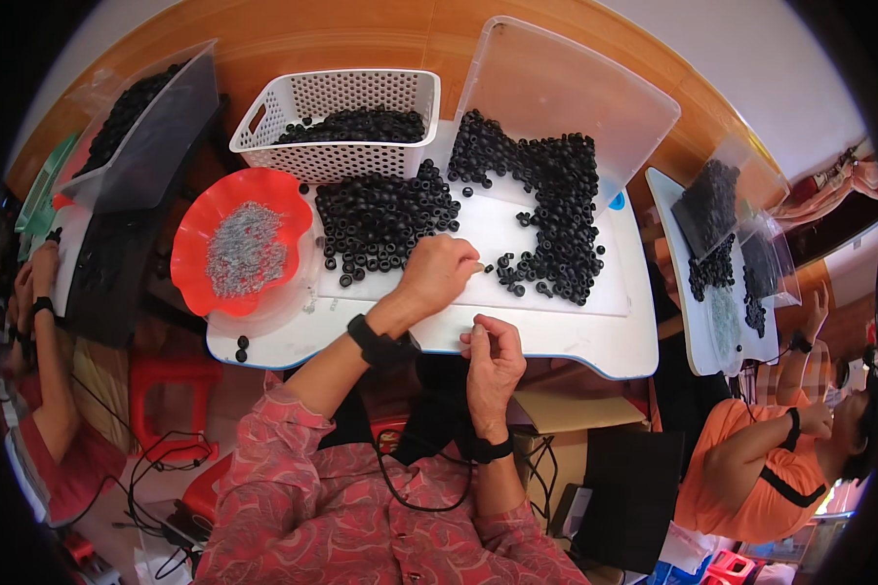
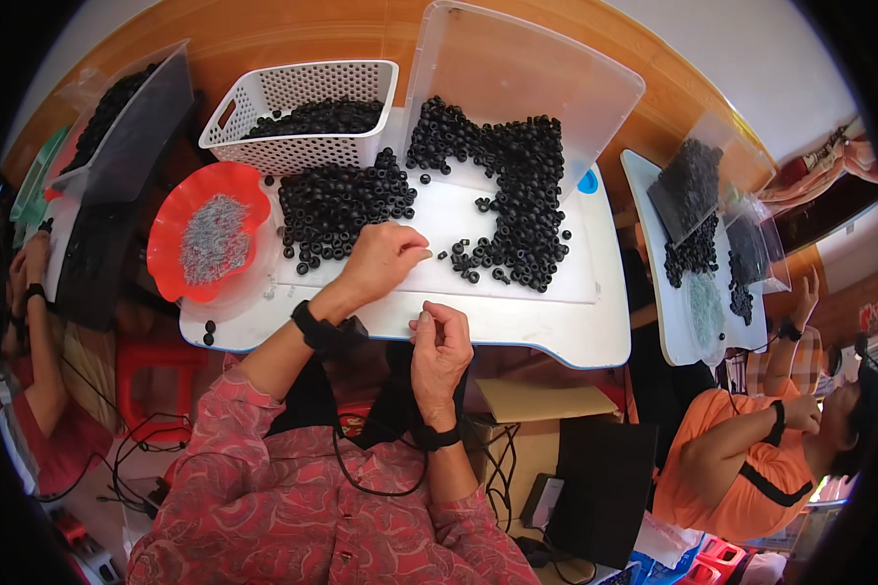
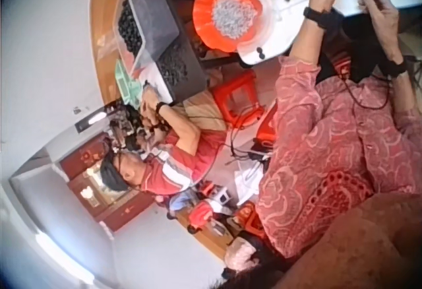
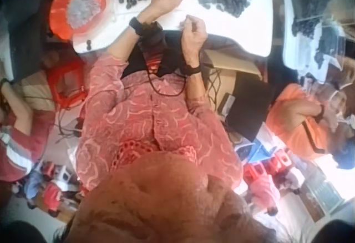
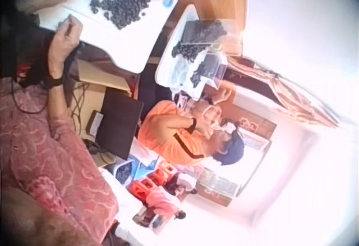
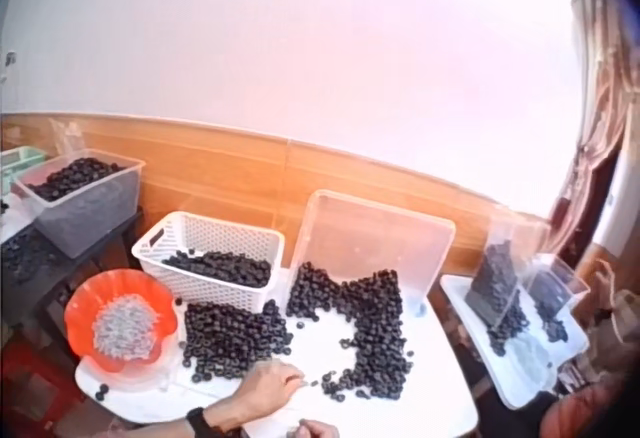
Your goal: Inserting small white plastic parts into black rubber rings for assembly.
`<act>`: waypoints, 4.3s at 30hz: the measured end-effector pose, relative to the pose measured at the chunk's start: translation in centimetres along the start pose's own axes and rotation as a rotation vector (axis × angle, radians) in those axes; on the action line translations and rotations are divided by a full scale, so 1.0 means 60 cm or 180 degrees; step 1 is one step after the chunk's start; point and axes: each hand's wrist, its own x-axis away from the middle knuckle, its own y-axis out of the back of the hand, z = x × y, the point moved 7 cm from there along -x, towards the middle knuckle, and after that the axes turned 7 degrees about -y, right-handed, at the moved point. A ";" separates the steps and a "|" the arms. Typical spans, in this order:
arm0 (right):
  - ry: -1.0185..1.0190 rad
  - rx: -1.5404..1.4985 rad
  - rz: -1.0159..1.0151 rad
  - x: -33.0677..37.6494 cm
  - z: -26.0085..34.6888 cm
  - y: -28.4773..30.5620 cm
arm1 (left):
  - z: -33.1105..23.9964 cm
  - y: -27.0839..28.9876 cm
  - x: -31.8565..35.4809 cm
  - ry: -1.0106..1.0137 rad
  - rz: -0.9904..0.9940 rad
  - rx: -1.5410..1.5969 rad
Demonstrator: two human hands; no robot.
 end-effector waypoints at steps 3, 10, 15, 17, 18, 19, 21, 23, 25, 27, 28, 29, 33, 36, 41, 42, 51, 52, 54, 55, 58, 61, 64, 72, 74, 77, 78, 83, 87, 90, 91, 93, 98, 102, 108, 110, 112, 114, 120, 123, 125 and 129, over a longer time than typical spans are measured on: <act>0.0106 0.0140 -0.0139 -0.002 0.007 0.009 | -0.013 -0.035 -0.007 -0.0439 0.0000 -0.0919; 0.0996 0.1752 -0.0815 -0.046 0.041 0.040 | -0.013 -0.071 -0.006 -0.0189 0.0250 -0.0715; 0.0887 0.2260 -0.1103 -0.077 0.022 0.048 | -0.027 -0.085 -0.006 -0.0327 0.0292 -0.0722; 0.0785 0.2295 -0.1082 -0.080 0.028 0.041 | -0.024 -0.086 -0.005 -0.0364 0.0317 -0.1005; 0.0682 0.2324 -0.1062 -0.083 0.028 0.039 | -0.020 -0.085 -0.004 -0.0358 0.0318 -0.1008; 0.0677 0.2323 -0.1065 -0.084 0.028 0.038 | -0.017 -0.079 -0.003 -0.0348 0.0208 -0.0989; 0.0634 0.2380 -0.1053 -0.087 0.025 0.037 | -0.013 -0.071 0.001 -0.0334 0.0100 -0.0975; 0.0717 0.2401 -0.1082 -0.089 0.025 0.041 | -0.019 -0.065 0.004 -0.0272 0.0052 -0.0789; 0.0806 0.2418 -0.1103 -0.090 0.023 0.043 | -0.020 -0.059 0.010 -0.0227 0.0028 -0.0703; 0.1008 0.2312 -0.1183 -0.085 0.027 0.045 | -0.016 -0.054 0.020 -0.0184 -0.0001 -0.0618; 0.1005 0.2310 -0.1172 -0.082 0.027 0.043 | -0.015 -0.048 0.027 -0.0252 -0.0103 -0.0558; 0.0953 0.2139 -0.1042 -0.077 0.025 0.041 | -0.015 -0.045 0.035 -0.0320 -0.0205 -0.0498; 0.1002 0.1548 -0.0465 -0.049 0.041 0.023 | -0.026 -0.041 0.065 -0.0160 -0.0312 0.0083; 0.1239 0.1278 -0.0098 -0.026 0.058 -0.003 | 0.001 -0.057 0.095 0.0950 -0.0146 0.1699; 0.0654 0.0686 0.0309 -0.026 0.039 -0.019 | 0.025 -0.028 0.132 0.1380 -0.0444 0.2323; 0.0611 0.0628 0.0304 -0.030 0.040 -0.020 | 0.028 -0.024 0.138 0.1480 -0.0583 0.2907; 0.0510 0.0817 0.0346 -0.030 0.032 -0.041 | 0.032 0.006 0.177 0.1525 -0.0778 0.4350; 0.0512 0.0826 0.0357 -0.029 0.031 -0.043 | 0.033 0.007 0.180 0.1487 -0.0800 0.4440; 0.0691 0.1060 0.0408 -0.027 0.035 -0.051 | 0.035 0.008 0.187 0.1441 -0.0831 0.4542; 0.0700 0.1070 0.0418 -0.029 0.036 -0.053 | 0.036 0.009 0.191 0.1404 -0.0837 0.4534; 0.1121 0.1392 0.0448 -0.040 0.058 -0.066 | 0.041 0.013 0.202 0.1375 -0.0846 0.4490; 0.2158 0.2442 0.0256 -0.047 0.095 -0.092 | 0.043 0.011 0.209 0.1346 -0.0813 0.4424; 0.2023 0.3438 0.0314 -0.075 0.084 -0.106 | 0.041 0.011 0.211 0.1299 -0.0769 0.4423; 0.2068 0.3205 0.0454 -0.079 0.073 -0.122 | 0.041 0.012 0.218 0.1288 -0.0750 0.4515; 0.2017 0.2942 0.0572 -0.069 0.074 -0.132 | 0.039 0.015 0.220 0.1245 -0.0734 0.4634; 0.1976 0.2584 0.0648 -0.053 0.077 -0.146 | 0.032 0.018 0.229 0.1167 -0.0563 0.4654; 0.1845 0.2294 0.0771 -0.047 0.080 -0.148 | 0.026 0.018 0.237 0.1267 -0.0470 0.4613; 0.1328 0.1360 0.1557 -0.002 0.084 -0.190 | 0.002 0.057 0.276 0.0972 -0.0305 0.4625; 0.1613 0.1313 0.1812 0.027 0.087 -0.236 | -0.017 0.097 0.297 0.0724 -0.0038 0.4345; 0.1874 0.1701 0.1870 0.036 0.082 -0.266 | -0.006 0.111 0.310 0.0780 -0.0446 0.4527; 0.2039 0.1963 0.1891 0.043 0.079 -0.278 | -0.006 0.114 0.313 0.0778 -0.0465 0.4519; 0.2132 0.2109 0.1910 0.049 0.068 -0.292 | -0.009 0.123 0.315 0.0620 -0.0510 0.4514; 0.2141 0.2564 0.1829 0.049 0.056 -0.301 | -0.001 0.125 0.322 0.0645 -0.0618 0.4528; 0.2019 0.2134 0.1805 0.050 0.065 -0.278 | 0.015 0.120 0.325 0.0882 -0.1014 0.4669; 0.0783 0.0855 0.1689 0.045 0.052 -0.209 | 0.041 0.114 0.313 0.1024 -0.1481 0.4571; 0.0128 0.0141 0.1761 0.047 0.046 -0.193 | 0.043 0.107 0.308 0.1042 -0.1490 0.4589; 0.0128 0.0264 0.1729 0.048 0.050 -0.178 | 0.044 0.099 0.305 0.1095 -0.1478 0.4585; 0.0128 0.0381 0.1708 0.050 0.057 -0.167 | 0.046 0.092 0.304 0.1144 -0.1476 0.4572; 0.0576 0.0757 0.1772 0.057 0.093 -0.155 | 0.042 0.083 0.297 0.1143 -0.1410 0.4478; 0.0702 0.0967 0.1860 0.059 0.099 -0.152 | 0.042 0.082 0.297 0.1137 -0.1398 0.4336; 0.0868 0.1058 0.1951 0.059 0.101 -0.152 | 0.039 0.081 0.297 0.1122 -0.1287 0.4148; 0.0992 0.1228 0.2100 0.057 0.116 -0.153 | 0.039 0.079 0.300 0.1200 -0.1259 0.3889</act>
